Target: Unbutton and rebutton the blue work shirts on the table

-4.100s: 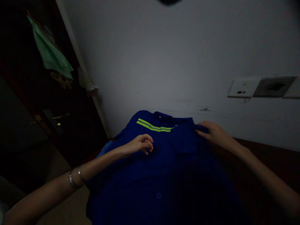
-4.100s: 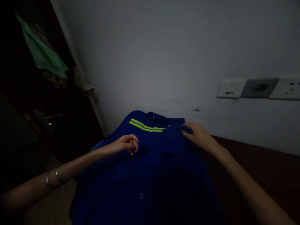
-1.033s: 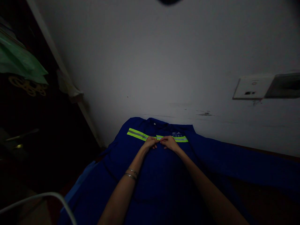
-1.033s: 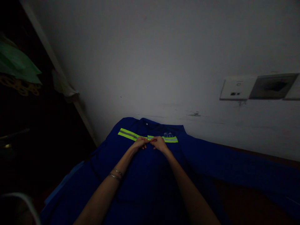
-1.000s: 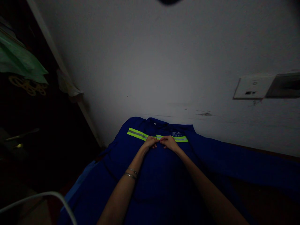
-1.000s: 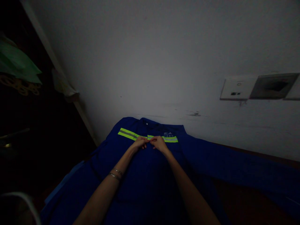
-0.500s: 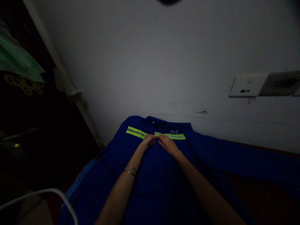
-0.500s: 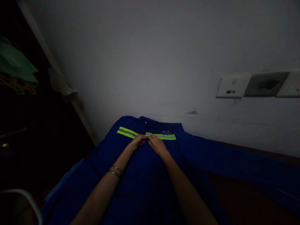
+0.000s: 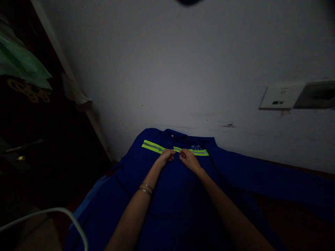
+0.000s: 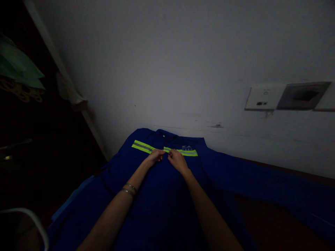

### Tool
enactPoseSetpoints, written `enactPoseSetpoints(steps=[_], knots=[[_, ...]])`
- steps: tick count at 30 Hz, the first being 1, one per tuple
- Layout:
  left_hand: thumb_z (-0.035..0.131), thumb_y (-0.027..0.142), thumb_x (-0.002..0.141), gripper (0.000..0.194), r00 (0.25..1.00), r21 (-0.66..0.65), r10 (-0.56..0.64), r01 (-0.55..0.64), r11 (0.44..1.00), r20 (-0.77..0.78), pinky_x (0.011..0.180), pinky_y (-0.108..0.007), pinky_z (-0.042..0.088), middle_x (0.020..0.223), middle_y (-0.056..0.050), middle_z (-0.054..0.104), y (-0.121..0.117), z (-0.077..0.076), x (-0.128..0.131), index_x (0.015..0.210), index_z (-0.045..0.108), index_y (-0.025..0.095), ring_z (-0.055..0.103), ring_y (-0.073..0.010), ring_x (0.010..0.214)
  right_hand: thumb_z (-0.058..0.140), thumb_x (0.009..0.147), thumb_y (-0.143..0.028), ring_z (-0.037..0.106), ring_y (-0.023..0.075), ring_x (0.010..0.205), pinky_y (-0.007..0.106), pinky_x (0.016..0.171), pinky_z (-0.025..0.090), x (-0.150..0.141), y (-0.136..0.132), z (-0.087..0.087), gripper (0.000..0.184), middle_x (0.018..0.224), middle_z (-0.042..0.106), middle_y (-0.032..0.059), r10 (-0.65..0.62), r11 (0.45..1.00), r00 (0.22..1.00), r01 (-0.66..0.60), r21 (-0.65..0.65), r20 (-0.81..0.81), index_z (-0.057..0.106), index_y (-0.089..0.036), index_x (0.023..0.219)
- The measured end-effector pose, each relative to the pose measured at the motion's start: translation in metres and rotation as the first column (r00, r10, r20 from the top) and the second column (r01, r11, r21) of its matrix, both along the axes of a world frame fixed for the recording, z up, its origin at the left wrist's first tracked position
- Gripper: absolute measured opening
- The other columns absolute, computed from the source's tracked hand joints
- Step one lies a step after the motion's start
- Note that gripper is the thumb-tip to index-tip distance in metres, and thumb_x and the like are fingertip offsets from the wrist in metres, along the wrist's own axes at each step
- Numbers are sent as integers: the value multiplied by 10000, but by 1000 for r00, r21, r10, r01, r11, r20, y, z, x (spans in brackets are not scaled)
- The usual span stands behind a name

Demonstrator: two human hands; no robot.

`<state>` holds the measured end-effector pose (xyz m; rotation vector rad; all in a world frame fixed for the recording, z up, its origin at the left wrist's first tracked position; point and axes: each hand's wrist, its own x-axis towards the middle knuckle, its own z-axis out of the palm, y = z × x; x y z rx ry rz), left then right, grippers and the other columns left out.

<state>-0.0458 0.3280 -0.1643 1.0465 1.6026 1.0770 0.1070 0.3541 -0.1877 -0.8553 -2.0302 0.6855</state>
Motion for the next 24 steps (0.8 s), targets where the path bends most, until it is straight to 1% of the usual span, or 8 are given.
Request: enactPoseSetpoints(steps=[1, 3, 5, 10, 15, 19, 21, 24], knots=[[565, 250, 685, 150, 1000, 5, -4, 4, 1000, -3, 347, -175, 227, 382, 45, 436, 0, 0, 0, 608, 533, 125, 380, -55, 326, 524, 697, -139, 568, 123, 645, 226, 613, 450, -1, 2, 0, 65, 686, 583, 14, -42, 985, 996, 28, -172, -83, 570, -151, 742], [572, 250, 681, 148, 1000, 18, -13, 13, 1000, -9, 344, -174, 221, 378, 51, 427, 0, -1, -1, 607, 536, 127, 375, -52, 323, 530, 681, -135, 546, 101, 499, 197, 478, 435, -4, 6, -1, 42, 589, 565, -6, -126, 895, 977, 36, -444, -175, 561, -137, 710], [578, 257, 680, 154, 1000, 31, -23, 23, 999, -12, 343, -173, 217, 380, 52, 427, -1, -1, -1, 606, 538, 127, 371, -49, 324, 521, 696, -140, 520, 92, 401, 182, 370, 399, -9, 9, -1, 33, 540, 557, -7, -140, 826, 970, 3, -564, -200, 548, -123, 703], [574, 268, 688, 160, 999, 60, -32, 32, 998, -4, 347, -172, 221, 383, 52, 432, -2, -2, -2, 613, 538, 132, 359, -46, 327, 550, 723, -155, 538, 92, 370, 167, 323, 414, -19, 6, 6, 56, 494, 565, -8, -102, 709, 959, -116, -695, -264, 533, -117, 685], [598, 279, 671, 164, 999, 66, -19, 17, 998, 31, 361, -166, 238, 410, 52, 432, -3, -2, -2, 637, 546, 127, 368, -43, 354, 570, 724, -148, 552, 89, 390, 172, 358, 450, -20, -2, 15, 69, 500, 581, -4, -152, 587, 938, -167, -792, -310, 530, -117, 678], [613, 267, 639, 165, 992, 51, -2, -5, 999, 130, 404, -161, 306, 495, 53, 451, -6, 2, 0, 692, 533, 132, 412, -45, 419, 578, 718, -133, 568, 79, 427, 151, 410, 462, -19, -7, 19, 83, 516, 600, 14, -200, 497, 916, -212, -842, -348, 530, -116, 653], [613, 255, 627, 160, 985, 41, -1, -6, 999, 171, 413, -161, 317, 501, 60, 428, -7, 4, 0, 678, 517, 137, 406, -44, 427, 556, 731, -117, 571, 71, 442, 144, 438, 469, -20, -8, 20, 78, 522, 603, 17, -223, 468, 901, -235, -852, -371, 534, -115, 656], [620, 264, 616, 175, 981, 36, -9, 2, 999, 194, 413, -161, 312, 489, 63, 402, -7, 4, 2, 636, 500, 138, 396, -44, 428, 530, 746, -114, 583, 68, 472, 146, 471, 482, -23, -10, 20, 70, 548, 610, 16, -248, 453, 883, -259, -853, -399, 532, -117, 676]])
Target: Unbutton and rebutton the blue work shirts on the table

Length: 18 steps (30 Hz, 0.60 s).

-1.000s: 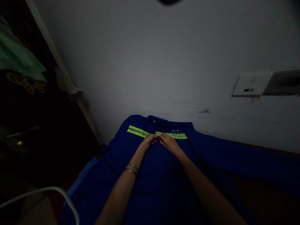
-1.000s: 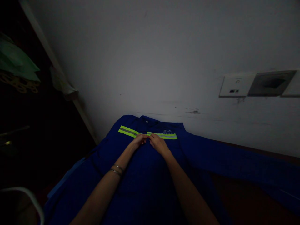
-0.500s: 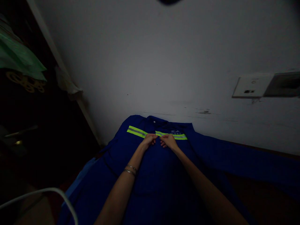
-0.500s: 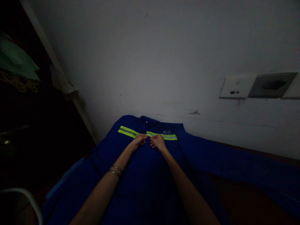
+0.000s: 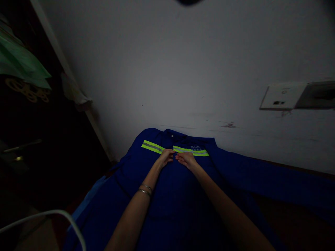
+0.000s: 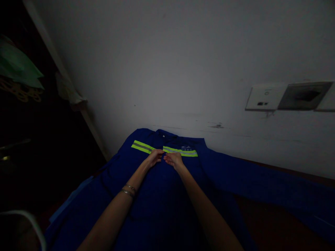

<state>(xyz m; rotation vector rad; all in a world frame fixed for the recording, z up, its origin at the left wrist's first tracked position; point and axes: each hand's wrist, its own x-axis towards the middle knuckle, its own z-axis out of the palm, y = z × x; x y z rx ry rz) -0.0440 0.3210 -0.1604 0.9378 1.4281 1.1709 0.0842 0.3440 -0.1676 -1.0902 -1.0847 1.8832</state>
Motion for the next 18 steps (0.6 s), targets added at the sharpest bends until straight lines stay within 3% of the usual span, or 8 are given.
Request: enactPoseSetpoints(steps=[7, 14, 18], knots=[[680, 319, 574, 258, 993, 18, 51, -49, 999, -108, 408, -163, 286, 482, 58, 408, 1, -4, 3, 590, 510, 126, 383, -42, 426, 561, 723, -126, 568, 86, 435, 161, 415, 462, 0, -3, -2, 73, 500, 582, 5, 23, 1000, 999, -23, 5, 31, 513, -117, 668], [705, 334, 540, 281, 997, 2, 64, -64, 998, -52, 452, -178, 342, 508, 56, 434, 2, -3, 1, 641, 542, 129, 415, -53, 468, 551, 747, -157, 542, 70, 406, 155, 402, 457, 1, -2, -2, 108, 487, 569, -4, 40, 998, 998, -43, 47, 50, 501, -119, 659], [711, 367, 533, 306, 988, -33, 70, -75, 997, -141, 439, -182, 323, 450, 68, 387, 2, -1, 2, 591, 537, 123, 379, -49, 437, 541, 752, -143, 531, 79, 383, 175, 383, 460, -1, -2, -5, 109, 463, 551, -15, 64, 993, 997, -68, 95, 51, 491, -125, 657]])
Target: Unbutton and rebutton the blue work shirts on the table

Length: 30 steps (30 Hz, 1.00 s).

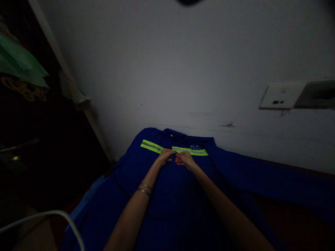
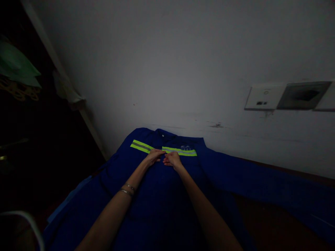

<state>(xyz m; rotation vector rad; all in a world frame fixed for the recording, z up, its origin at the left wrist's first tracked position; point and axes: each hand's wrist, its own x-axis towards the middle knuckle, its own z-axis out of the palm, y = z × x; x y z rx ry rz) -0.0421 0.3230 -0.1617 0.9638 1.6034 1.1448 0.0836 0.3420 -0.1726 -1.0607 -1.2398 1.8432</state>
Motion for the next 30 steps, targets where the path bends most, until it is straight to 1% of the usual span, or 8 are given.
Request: enactPoseSetpoints(steps=[3, 7, 12, 17, 20, 23, 26, 30], knots=[[725, 336, 519, 299, 999, -8, 39, -39, 999, 15, 417, -177, 293, 428, 74, 371, 1, 1, 1, 555, 517, 124, 346, -40, 413, 530, 752, -126, 526, 86, 372, 186, 366, 460, -1, 1, -3, 108, 447, 534, -28, 1, 999, 1000, -1, 35, 7, 476, -135, 659], [730, 311, 518, 284, 994, -12, 55, -54, 998, 98, 426, -176, 299, 459, 63, 419, 3, 1, 1, 592, 530, 122, 384, -45, 429, 536, 744, -126, 509, 78, 354, 181, 356, 458, 0, 2, -3, 109, 437, 522, -31, 6, 998, 1000, -7, 70, 8, 476, -132, 653], [709, 300, 557, 253, 981, -20, 64, -62, 998, 184, 427, -172, 290, 469, 54, 444, 3, 3, 0, 613, 540, 120, 394, -41, 417, 537, 736, -130, 492, 69, 341, 174, 338, 451, -1, 3, -1, 103, 436, 514, -37, 2, 995, 1000, -2, 97, 4, 483, -130, 648], [667, 312, 613, 217, 970, -8, 89, -90, 996, 227, 422, -165, 281, 503, 42, 495, 3, 3, 0, 668, 561, 130, 421, -40, 425, 531, 729, -121, 501, 78, 337, 177, 333, 448, -7, -1, -3, 114, 429, 511, -34, -6, 996, 1000, 5, 93, 11, 480, -130, 629], [664, 321, 614, 219, 967, 0, 102, -105, 995, 232, 421, -161, 276, 495, 48, 497, 3, 2, 0, 700, 574, 141, 425, -41, 428, 525, 738, -140, 521, 79, 354, 171, 348, 456, -8, -3, -3, 75, 452, 533, -28, -9, 995, 1000, 9, 94, 3, 500, -127, 669], [673, 315, 601, 218, 967, 2, 90, -93, 996, 240, 420, -159, 271, 471, 54, 480, 3, 1, -1, 692, 579, 141, 418, -41, 422, 534, 740, -166, 542, 88, 375, 169, 347, 455, -6, -2, -2, 60, 473, 549, -21, -14, 996, 1000, 14, 93, -2, 511, -124, 704], [676, 303, 593, 211, 965, 7, 80, -84, 996, 250, 425, -158, 280, 478, 52, 489, 3, 0, -2, 686, 582, 140, 426, -41, 430, 559, 736, -198, 569, 101, 413, 171, 354, 461, -5, -1, -2, 87, 503, 565, -9, -13, 996, 1000, 14, 86, -15, 518, -124, 713], [670, 292, 596, 209, 960, 25, 55, -65, 998, 275, 454, -163, 327, 562, 31, 547, 4, -2, -5, 715, 596, 136, 464, -45, 466, 588, 727, -221, 581, 99, 446, 162, 380, 466, -7, 0, -4, 119, 523, 575, 3, -30, 998, 999, 32, 59, -33, 525, -122, 713]])
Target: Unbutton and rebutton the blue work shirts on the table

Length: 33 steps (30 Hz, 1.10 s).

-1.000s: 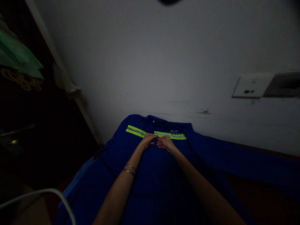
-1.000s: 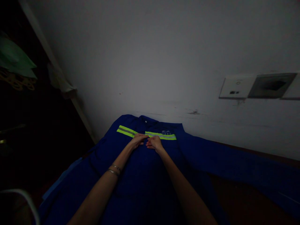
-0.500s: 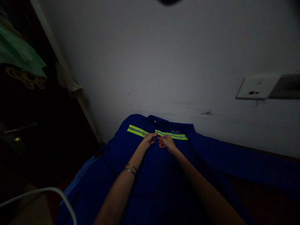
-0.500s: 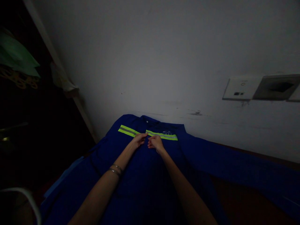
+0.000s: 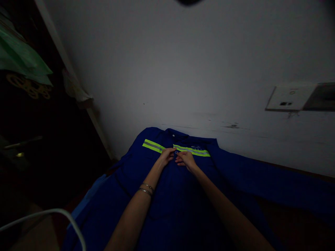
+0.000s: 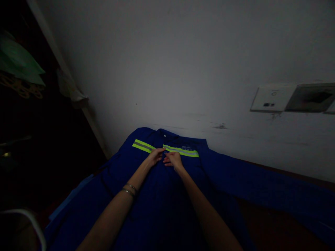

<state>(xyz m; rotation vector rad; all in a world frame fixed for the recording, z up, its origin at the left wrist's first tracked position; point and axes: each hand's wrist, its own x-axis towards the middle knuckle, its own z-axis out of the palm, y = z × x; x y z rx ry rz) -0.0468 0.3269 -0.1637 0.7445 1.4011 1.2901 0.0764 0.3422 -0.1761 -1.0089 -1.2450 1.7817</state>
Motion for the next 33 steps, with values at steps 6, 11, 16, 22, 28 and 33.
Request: enactPoseSetpoints(steps=[6, 11, 16, 22, 28, 33], knots=[[674, 278, 584, 236, 1000, 22, -21, 21, 1000, 11, 507, -186, 387, 574, 7, 552, 0, 0, 2, 737, 606, 111, 480, -59, 482, 556, 752, -194, 552, 67, 449, 151, 398, 459, -3, 2, -2, 87, 561, 567, -1, -75, 996, 997, 74, -45, -26, 515, -125, 717], [673, 273, 575, 239, 999, 37, -30, 31, 999, -27, 520, -204, 403, 564, -6, 542, -3, 2, 5, 723, 606, 97, 492, -79, 504, 517, 771, -193, 453, 30, 362, 136, 359, 421, -3, 2, -1, 125, 507, 514, -36, -99, 993, 995, 97, -61, -28, 501, -134, 661], [700, 296, 544, 277, 999, 47, -38, 39, 998, -29, 513, -194, 379, 608, -9, 552, -4, 3, 5, 712, 599, 100, 471, -65, 510, 530, 753, -177, 467, 51, 354, 165, 347, 428, -1, 0, 1, 107, 484, 519, -33, -58, 995, 998, 56, -77, -21, 507, -130, 659], [731, 346, 496, 336, 998, 45, -27, 29, 999, -53, 499, -188, 328, 539, 32, 487, -4, 2, 5, 705, 607, 113, 436, -60, 499, 562, 715, -139, 465, 49, 340, 141, 346, 408, 0, 2, 4, 138, 419, 492, -39, -48, 990, 998, 43, -131, -36, 490, -125, 599], [725, 372, 506, 353, 997, 50, -6, 9, 999, -72, 490, -182, 282, 530, 46, 458, -4, 0, 6, 738, 623, 126, 399, -52, 492, 541, 723, -112, 443, 33, 328, 123, 348, 400, 1, 5, 4, 189, 400, 477, -40, -50, 986, 996, 38, -161, -75, 473, -130, 547], [705, 392, 545, 353, 993, 71, -51, 59, 996, -105, 466, -177, 236, 485, 67, 393, -5, -1, 4, 769, 634, 129, 338, -39, 456, 560, 722, -135, 473, 41, 347, 125, 369, 424, -2, 4, 2, 162, 410, 488, -44, -76, 987, 995, 66, -146, -60, 474, -140, 586]])
